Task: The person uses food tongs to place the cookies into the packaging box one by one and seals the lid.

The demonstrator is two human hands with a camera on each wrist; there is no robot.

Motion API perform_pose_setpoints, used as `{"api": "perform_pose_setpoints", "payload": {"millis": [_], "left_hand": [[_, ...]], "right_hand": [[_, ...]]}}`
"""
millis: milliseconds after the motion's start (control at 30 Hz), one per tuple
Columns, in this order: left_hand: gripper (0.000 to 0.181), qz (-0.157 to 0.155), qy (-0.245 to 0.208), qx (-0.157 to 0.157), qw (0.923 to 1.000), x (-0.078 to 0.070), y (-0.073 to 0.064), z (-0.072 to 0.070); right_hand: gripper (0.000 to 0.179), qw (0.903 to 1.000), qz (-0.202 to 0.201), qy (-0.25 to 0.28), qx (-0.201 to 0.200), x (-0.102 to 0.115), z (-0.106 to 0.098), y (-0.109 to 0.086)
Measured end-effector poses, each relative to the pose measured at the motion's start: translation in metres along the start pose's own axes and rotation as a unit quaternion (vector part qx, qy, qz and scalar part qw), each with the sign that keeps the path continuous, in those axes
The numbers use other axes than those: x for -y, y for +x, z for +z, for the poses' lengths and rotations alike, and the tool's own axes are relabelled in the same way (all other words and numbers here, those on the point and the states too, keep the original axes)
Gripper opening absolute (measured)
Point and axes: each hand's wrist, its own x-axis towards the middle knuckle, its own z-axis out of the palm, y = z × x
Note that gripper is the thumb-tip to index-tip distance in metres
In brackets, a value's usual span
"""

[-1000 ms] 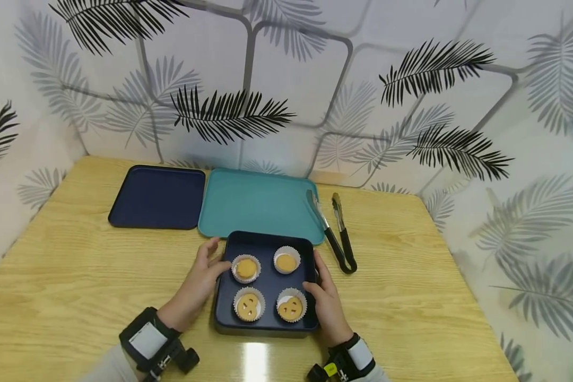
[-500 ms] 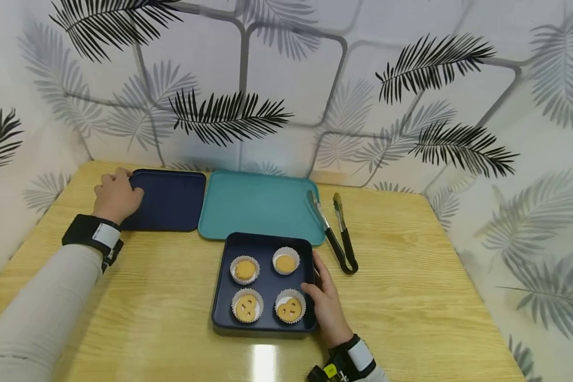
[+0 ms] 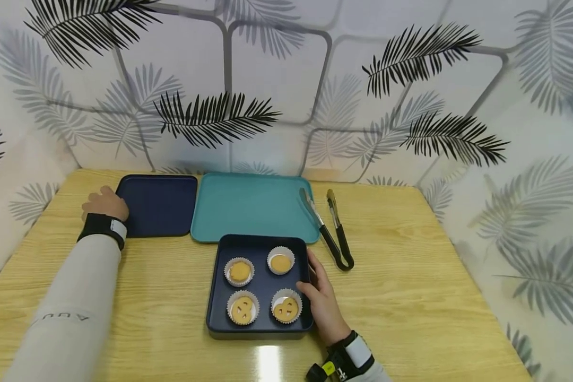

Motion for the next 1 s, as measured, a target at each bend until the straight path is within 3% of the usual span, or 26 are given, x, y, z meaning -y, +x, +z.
{"api": "perform_pose_setpoints", "payload": {"millis": [167,300,467,600,667,767,833,933,1000], "left_hand": [[0.043,0.021,0.014,0.002,0.9997,0.012,0.001,-0.007],[0.047,0.05,-0.012,-0.013,0.9986,0.014,-0.002,-0.02],[0.04,0.082,-0.029,-0.088,0.9924,0.012,-0.007,-0.036],[0.045,0.109,-0.062,-0.186,0.9746,0.007,-0.019,-0.047],[0.048,0.12,-0.104,-0.234,0.9592,0.003,-0.028,-0.052],[0.052,0.147,-0.171,-0.29,0.9301,-0.006,-0.049,-0.059],[0.055,0.186,-0.215,-0.318,0.9043,-0.016,-0.068,-0.063],[0.061,0.285,-0.257,-0.364,0.8491,-0.036,-0.103,-0.068],[0.065,0.353,-0.281,-0.394,0.801,-0.055,-0.128,-0.069]], "right_hand": [[0.072,1.0,-0.001,0.001,0.01,0.002,0.001,0.001],[0.072,0.9999,0.004,0.002,0.01,0.001,0.0,0.0],[0.071,1.0,0.003,0.005,0.005,0.0,-0.001,0.001],[0.071,1.0,0.0,0.003,0.006,-0.001,-0.001,0.003],[0.071,1.0,0.0,0.003,0.005,-0.002,-0.001,0.003],[0.071,1.0,0.002,0.002,0.004,-0.002,-0.002,0.003],[0.071,1.0,0.003,0.004,0.005,-0.001,-0.002,0.003],[0.071,1.0,0.006,0.005,0.001,-0.001,-0.002,0.003],[0.07,0.9999,0.01,0.003,-0.007,-0.001,-0.003,0.003]]}}
